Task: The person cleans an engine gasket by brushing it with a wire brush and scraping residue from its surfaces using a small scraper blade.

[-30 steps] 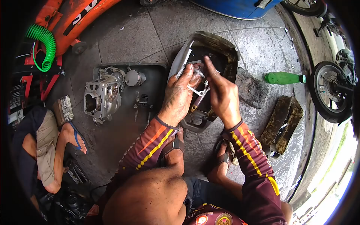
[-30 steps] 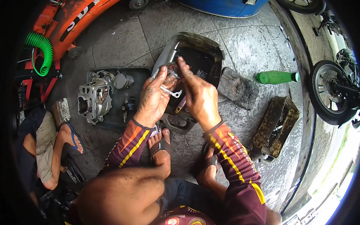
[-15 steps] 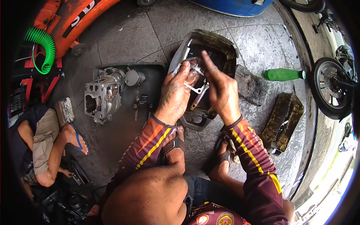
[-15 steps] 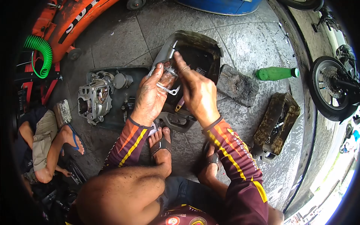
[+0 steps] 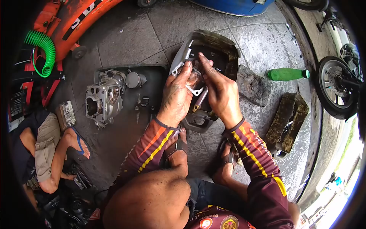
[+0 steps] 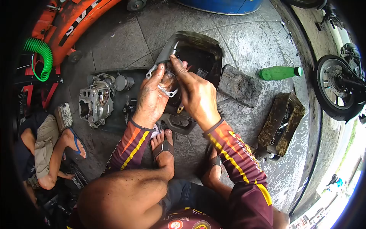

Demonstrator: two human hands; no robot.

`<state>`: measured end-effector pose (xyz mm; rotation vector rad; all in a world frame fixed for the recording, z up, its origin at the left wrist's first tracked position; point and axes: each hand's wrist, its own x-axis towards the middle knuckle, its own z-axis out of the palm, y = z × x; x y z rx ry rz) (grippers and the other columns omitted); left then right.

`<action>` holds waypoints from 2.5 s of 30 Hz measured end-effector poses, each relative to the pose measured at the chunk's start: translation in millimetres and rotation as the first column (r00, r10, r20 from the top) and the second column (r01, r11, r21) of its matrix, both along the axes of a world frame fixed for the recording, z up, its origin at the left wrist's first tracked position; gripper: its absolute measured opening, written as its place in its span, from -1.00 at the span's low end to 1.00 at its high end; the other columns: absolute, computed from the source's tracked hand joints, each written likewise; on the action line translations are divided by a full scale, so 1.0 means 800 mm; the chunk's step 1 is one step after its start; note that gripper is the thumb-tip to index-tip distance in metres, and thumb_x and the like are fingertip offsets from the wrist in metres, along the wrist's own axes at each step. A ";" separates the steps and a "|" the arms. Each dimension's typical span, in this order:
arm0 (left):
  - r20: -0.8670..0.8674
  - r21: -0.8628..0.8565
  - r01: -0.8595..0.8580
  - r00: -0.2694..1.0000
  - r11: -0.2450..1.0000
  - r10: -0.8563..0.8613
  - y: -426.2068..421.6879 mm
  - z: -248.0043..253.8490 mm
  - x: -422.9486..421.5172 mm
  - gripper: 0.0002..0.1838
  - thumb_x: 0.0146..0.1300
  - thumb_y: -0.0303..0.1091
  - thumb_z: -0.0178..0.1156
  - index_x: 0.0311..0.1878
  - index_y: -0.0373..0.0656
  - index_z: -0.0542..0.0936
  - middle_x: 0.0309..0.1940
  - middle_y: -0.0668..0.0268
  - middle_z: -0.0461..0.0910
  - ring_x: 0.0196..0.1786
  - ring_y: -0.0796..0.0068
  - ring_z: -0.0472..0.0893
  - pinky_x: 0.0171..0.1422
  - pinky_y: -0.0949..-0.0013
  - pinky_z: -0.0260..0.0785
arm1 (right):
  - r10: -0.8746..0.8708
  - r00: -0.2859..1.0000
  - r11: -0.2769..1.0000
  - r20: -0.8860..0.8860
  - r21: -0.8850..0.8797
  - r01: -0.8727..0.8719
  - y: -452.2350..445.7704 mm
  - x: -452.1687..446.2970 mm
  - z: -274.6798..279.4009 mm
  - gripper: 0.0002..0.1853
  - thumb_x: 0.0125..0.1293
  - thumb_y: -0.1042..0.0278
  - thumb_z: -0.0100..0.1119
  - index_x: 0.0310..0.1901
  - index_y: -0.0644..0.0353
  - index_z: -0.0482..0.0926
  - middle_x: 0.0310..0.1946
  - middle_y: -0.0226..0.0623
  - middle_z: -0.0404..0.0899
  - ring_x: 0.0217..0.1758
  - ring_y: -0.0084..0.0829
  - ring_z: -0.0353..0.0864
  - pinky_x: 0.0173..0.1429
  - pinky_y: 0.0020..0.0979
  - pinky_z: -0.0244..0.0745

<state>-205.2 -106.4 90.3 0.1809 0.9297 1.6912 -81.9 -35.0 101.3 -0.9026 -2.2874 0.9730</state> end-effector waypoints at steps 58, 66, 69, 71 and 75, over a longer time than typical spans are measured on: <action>-0.006 0.086 -0.275 0.961 0.958 0.277 0.002 0.019 0.035 -0.50 0.57 0.00 -0.12 0.31 -0.20 0.42 0.23 0.20 0.50 0.30 0.36 0.47 0.45 0.25 0.28 | -0.473 0.753 0.879 -0.457 -0.301 0.369 -0.025 -0.056 0.007 -0.92 0.16 0.55 0.33 -0.31 0.29 0.61 -0.38 -0.19 0.64 -0.32 -0.23 0.63 -0.21 -0.32 0.49; -0.008 0.066 -0.274 0.961 0.960 0.275 0.004 0.017 0.032 -0.51 0.58 -0.06 -0.10 0.30 -0.28 0.41 0.24 0.15 0.49 0.32 0.35 0.46 0.47 0.25 0.26 | -0.407 0.801 0.913 -0.439 -0.206 0.351 -0.018 -0.049 0.008 -0.91 0.16 0.53 0.33 -0.30 0.27 0.62 -0.41 -0.22 0.62 -0.33 -0.22 0.60 -0.20 -0.30 0.48; -0.124 0.094 -0.262 0.954 0.960 0.273 0.000 0.009 0.028 -0.54 0.57 -0.08 -0.07 0.24 -0.30 0.44 0.19 0.16 0.53 0.25 0.37 0.51 0.41 0.25 0.32 | -0.344 0.849 0.939 -0.401 -0.126 0.320 -0.011 -0.045 0.010 -0.90 0.15 0.51 0.33 -0.30 0.26 0.62 -0.41 -0.25 0.62 -0.35 -0.28 0.58 -0.25 -0.32 0.46; -0.284 0.041 -0.252 0.925 0.967 0.253 -0.002 0.000 0.022 -0.47 0.58 0.00 -0.14 0.26 -0.31 0.43 0.18 0.15 0.53 0.24 0.35 0.52 0.40 0.23 0.33 | -0.374 0.798 0.928 -0.474 -0.189 0.322 -0.009 -0.047 0.006 -0.91 0.15 0.51 0.33 -0.30 0.25 0.63 -0.42 -0.25 0.62 -0.36 -0.29 0.57 -0.26 -0.33 0.45; -0.097 0.198 -0.195 0.971 0.961 0.217 0.000 0.016 0.015 -0.31 0.57 0.16 -0.29 0.32 -0.33 0.39 0.22 0.12 0.50 0.26 0.30 0.51 0.39 0.20 0.33 | -0.398 0.804 0.916 -0.443 -0.238 0.322 -0.008 -0.043 0.003 -0.92 0.16 0.52 0.33 -0.30 0.26 0.64 -0.43 -0.25 0.61 -0.39 -0.32 0.56 -0.27 -0.35 0.45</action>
